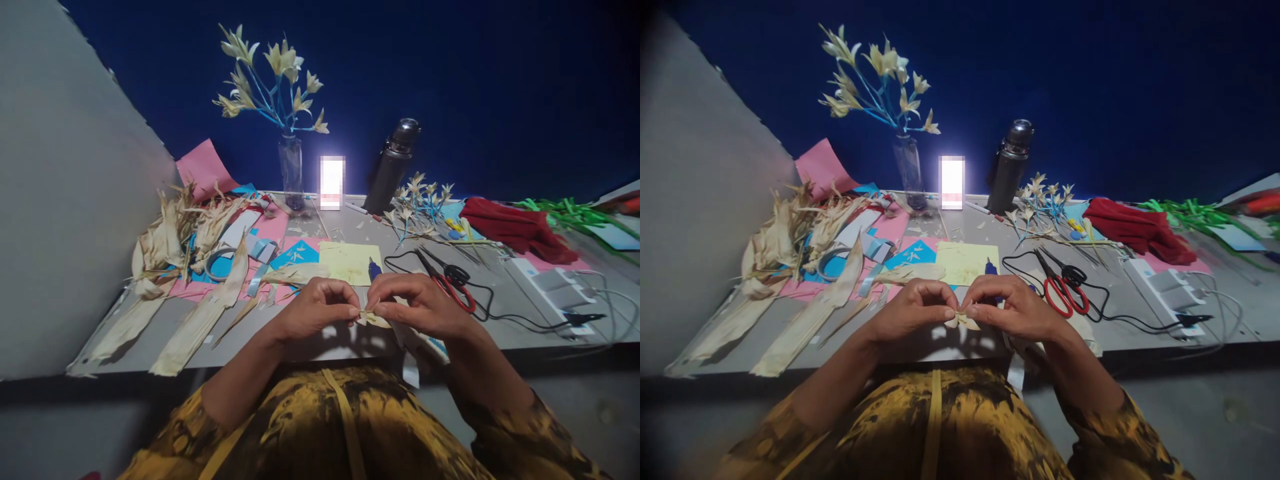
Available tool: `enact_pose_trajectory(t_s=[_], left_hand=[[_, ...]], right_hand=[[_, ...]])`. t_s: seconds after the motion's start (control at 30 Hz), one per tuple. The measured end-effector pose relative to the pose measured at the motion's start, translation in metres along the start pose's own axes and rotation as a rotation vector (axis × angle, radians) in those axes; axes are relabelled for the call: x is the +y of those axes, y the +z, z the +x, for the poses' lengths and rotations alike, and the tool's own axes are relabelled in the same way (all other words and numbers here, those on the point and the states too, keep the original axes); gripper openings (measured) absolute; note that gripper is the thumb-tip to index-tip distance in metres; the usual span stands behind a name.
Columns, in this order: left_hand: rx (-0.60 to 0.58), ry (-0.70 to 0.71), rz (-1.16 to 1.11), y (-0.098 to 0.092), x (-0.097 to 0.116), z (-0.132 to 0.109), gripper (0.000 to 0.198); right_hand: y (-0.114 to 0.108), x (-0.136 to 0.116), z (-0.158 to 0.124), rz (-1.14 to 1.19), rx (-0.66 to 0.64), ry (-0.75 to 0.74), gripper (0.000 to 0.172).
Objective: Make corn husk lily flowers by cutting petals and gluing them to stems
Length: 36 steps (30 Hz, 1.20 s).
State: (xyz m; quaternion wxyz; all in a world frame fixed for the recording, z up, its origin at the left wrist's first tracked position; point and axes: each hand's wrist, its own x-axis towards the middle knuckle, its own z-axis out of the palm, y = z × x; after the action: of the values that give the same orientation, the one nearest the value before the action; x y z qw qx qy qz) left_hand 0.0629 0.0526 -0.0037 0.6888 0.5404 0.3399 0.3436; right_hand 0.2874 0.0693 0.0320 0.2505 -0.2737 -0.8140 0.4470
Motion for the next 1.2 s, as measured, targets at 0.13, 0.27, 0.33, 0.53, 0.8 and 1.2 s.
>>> enact_pose_trajectory(t_s=[0.13, 0.27, 0.33, 0.53, 0.8, 1.2], left_hand=[[0.004, -0.015, -0.079, -0.005, -0.010, 0.004, 0.020], [0.064, -0.026, -0.267, -0.005, -0.020, 0.007, 0.023], [0.101, -0.024, -0.330, -0.005, -0.023, 0.008, 0.025], [0.201, 0.022, -0.306, -0.008, -0.024, 0.007, 0.025], [0.412, 0.172, 0.181, -0.013, -0.015, 0.001, 0.008], [0.523, 0.001, -0.137, -0.050, -0.007, -0.020, 0.019]], right_hand=[[-0.001, 0.000, -0.002, 0.005, 0.060, -0.014, 0.015], [0.002, 0.003, -0.008, -0.026, 0.200, 0.050, 0.014], [0.006, 0.003, -0.012, -0.007, 0.265, 0.101, 0.013], [0.023, -0.002, -0.028, 0.039, 0.340, 0.172, 0.012], [0.027, 0.002, -0.055, -0.051, 0.345, 0.372, 0.022], [-0.053, 0.007, -0.042, -0.476, 0.069, 0.528, 0.031]])
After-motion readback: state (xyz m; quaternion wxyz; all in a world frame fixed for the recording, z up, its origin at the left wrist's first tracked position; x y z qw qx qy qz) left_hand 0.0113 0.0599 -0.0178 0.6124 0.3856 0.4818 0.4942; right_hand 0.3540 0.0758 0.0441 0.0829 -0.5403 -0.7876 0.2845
